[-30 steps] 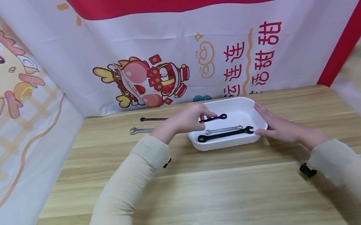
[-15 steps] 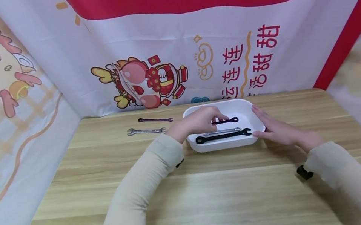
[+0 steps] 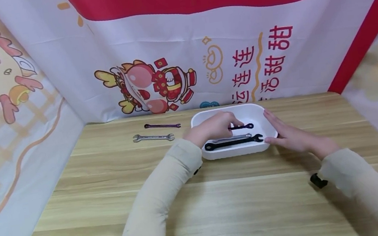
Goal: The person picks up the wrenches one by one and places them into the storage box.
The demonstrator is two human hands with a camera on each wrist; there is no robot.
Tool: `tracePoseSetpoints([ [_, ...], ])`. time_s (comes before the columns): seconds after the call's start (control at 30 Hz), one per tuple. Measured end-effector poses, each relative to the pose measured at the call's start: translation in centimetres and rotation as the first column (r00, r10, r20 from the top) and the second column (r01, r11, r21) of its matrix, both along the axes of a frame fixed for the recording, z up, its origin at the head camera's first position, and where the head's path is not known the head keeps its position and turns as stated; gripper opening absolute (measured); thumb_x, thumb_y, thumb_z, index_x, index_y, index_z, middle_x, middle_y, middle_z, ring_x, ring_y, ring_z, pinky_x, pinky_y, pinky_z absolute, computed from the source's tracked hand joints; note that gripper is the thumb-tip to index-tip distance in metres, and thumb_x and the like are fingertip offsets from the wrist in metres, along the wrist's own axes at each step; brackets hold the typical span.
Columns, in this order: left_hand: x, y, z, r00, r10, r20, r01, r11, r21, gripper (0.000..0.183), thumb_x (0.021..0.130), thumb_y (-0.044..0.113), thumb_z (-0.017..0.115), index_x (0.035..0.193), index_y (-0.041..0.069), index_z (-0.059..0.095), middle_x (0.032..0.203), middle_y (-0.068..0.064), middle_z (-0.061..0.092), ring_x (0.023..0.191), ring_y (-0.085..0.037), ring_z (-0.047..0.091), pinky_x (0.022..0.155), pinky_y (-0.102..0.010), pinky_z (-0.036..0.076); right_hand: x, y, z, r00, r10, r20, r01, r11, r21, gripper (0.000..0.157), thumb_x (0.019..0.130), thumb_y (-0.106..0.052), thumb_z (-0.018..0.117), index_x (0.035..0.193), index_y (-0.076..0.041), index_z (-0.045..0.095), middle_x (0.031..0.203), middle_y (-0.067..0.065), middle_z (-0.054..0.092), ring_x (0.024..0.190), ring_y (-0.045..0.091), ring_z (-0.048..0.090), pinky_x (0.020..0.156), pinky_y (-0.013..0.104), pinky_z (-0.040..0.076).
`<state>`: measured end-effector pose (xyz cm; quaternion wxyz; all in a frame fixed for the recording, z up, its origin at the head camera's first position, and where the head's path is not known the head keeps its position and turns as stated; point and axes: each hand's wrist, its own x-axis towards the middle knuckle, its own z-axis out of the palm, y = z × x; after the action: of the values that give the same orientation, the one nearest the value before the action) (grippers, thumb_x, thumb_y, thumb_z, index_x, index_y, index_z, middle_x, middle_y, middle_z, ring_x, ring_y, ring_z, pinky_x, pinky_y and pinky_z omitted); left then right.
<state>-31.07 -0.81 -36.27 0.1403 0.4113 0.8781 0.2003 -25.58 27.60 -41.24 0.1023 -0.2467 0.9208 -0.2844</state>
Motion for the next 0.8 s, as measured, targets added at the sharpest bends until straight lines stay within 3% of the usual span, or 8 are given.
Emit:
tracePoseSetpoints([
  [0.57, -0.8, 0.7, -1.0, 0.998, 0.055, 0.030, -0.054, 0.998, -0.033, 0.051, 0.087, -0.010, 0.067, 0.134, 0.011, 0.069, 0.127, -0.005, 0.068, 0.112, -0.014, 0.061, 0.095, -0.022, 0.048, 0.0, -0.1, 0.1, 1.000, -0.010, 0.012, 0.009, 1.000, 0.012, 0.093, 0.104, -0.034, 0.060, 0.164, -0.008, -0.007, 0.169, 0.013, -0.014, 0.153, 0.045, -0.003, 0.117, 0.066, 0.010],
  [0.8, -1.3, 1.2, -1.8, 0.999, 0.041, 0.007, -0.041, 0.997, -0.062, 0.049, 0.089, -0.009, 0.066, 0.134, 0.012, 0.069, 0.126, -0.003, 0.069, 0.110, -0.011, 0.060, 0.097, -0.023, 0.047, -0.1, -0.1, 0.0, 1.000, -0.014, 0.017, 0.014, 1.000, 0.011, 0.094, 0.104, -0.035, 0.060, 0.164, -0.009, -0.007, 0.169, 0.012, -0.014, 0.153, 0.044, -0.003, 0.117, 0.066, 0.011],
])
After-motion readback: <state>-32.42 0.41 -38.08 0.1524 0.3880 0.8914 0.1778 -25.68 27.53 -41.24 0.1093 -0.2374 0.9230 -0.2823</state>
